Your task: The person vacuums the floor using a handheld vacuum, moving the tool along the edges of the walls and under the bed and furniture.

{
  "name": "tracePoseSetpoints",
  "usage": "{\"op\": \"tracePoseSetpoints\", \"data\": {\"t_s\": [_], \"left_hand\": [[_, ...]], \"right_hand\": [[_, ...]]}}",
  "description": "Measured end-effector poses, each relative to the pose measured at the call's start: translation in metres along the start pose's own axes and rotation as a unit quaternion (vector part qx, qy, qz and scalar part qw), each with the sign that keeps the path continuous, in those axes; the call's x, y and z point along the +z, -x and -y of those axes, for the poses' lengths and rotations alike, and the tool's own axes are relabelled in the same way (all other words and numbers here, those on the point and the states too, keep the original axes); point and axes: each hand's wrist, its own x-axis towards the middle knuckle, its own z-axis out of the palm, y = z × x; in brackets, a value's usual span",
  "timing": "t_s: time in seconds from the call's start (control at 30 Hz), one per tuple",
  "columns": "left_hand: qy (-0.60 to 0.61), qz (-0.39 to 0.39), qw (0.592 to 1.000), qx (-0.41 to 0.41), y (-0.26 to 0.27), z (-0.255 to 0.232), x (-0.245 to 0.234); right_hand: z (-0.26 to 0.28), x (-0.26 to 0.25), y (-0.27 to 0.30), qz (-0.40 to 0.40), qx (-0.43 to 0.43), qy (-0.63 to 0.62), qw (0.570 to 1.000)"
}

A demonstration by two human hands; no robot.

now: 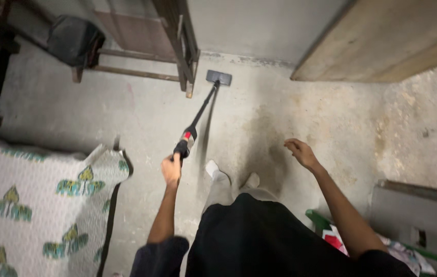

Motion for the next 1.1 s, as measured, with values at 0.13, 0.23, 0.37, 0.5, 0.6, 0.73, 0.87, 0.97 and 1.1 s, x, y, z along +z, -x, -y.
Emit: {"op": "tracePoseSetpoints", "data": {"t_s": [0.13,0.23,0.37,0.5,0.6,0.73,0.87,0.97,1.1], "left_hand": [[-0.006,0.026,0.999,0.036,-0.065,-0.048,0.027],[0.026,0.058,0.998,-0.021,-0.1,-0.059,0.042],[0.068,0.092,0.992,-0.045,-0.119,-0.059,0.052],[-0.002,0.049,0.999,-0.001,-0.116,-0.044,0.05],[-0.032,0.032,0.999,0.011,-0.101,-0.024,0.033],[-0.068,0.039,0.996,-0.038,-0.077,-0.003,-0.001],[-0.068,0.032,0.997,-0.032,-0.036,0.032,-0.032],[-0.053,0.02,0.998,-0.039,0.007,0.052,-0.049],[-0.032,0.025,0.992,-0.124,0.076,0.062,-0.055]], "right_hand": [[0.012,-0.004,-0.001,-0.035,0.035,-0.027,0.998],[0.006,0.006,-0.007,-0.061,0.033,-0.045,0.997],[-0.004,0.028,-0.003,-0.099,0.071,-0.07,0.99],[-0.006,0.044,-0.001,-0.102,0.066,-0.081,0.989],[0.002,0.046,0.003,-0.091,0.076,-0.075,0.99],[0.02,0.037,-0.01,-0.064,0.057,-0.048,0.995],[0.027,0.028,-0.029,-0.027,0.013,-0.003,1.0],[0.022,0.02,-0.041,-0.002,0.01,-0.009,1.0],[0.009,-0.006,-0.052,0.032,-0.051,-0.024,0.998]]}}
